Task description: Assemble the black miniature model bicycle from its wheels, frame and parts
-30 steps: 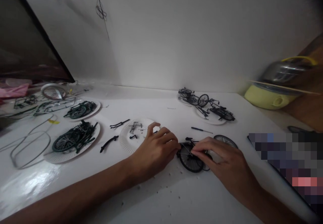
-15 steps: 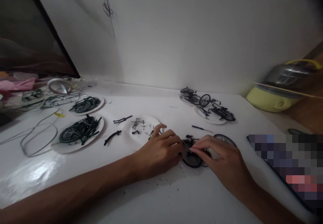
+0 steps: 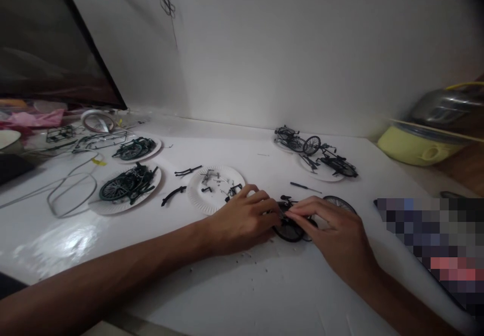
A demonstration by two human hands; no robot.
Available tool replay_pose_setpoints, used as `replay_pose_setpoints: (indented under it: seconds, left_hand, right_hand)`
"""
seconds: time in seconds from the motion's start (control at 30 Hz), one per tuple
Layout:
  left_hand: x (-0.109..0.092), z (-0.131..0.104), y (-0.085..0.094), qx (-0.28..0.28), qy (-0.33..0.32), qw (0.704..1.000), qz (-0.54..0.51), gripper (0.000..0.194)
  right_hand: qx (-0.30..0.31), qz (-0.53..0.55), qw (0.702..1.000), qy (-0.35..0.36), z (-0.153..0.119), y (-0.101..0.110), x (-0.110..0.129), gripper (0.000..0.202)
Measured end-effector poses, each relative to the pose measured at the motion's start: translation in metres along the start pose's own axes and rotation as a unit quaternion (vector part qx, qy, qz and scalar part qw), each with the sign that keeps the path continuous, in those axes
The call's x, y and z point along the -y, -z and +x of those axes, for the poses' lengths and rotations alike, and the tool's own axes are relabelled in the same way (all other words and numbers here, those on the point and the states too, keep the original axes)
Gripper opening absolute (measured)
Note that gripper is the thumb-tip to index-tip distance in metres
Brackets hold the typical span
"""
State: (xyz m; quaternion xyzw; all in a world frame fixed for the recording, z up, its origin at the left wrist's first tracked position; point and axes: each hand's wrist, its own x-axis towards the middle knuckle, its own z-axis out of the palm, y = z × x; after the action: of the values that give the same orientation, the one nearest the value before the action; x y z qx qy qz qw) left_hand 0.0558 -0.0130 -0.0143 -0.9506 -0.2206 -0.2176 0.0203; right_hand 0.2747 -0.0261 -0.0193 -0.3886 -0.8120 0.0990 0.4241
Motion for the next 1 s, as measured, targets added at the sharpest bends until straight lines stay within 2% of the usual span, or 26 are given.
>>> replay_pose_setpoints:
  seconds: [0.2,0.67,0.83,1.0]
  left_hand:
    - [-0.002,0.002,-0.002,-0.014,-0.010,0.999,0.041,0.018]
    - [0.000,0.001,-0.003,-0.011,-0.008,0.999,0.034,0.015]
    - [0.001,0.000,-0.003,-0.017,-0.011,0.999,0.032,0.015]
    - [0.002,0.000,-0.004,-0.013,-0.016,1.000,0.019,0.021]
  right_hand:
    - [-0.014,0.014,1.000,0.004,0.000,-0.001,-0.003,0.012]
    - [-0.015,0.026,1.000,0.003,0.001,-0.006,-0.003,0.016]
    - [0.037,0.022,0.999,0.027,0.001,0.003,-0.007,0.012]
    - [0.089,-0.034,0.994,0.056,0.001,0.009,-0.006,0.010]
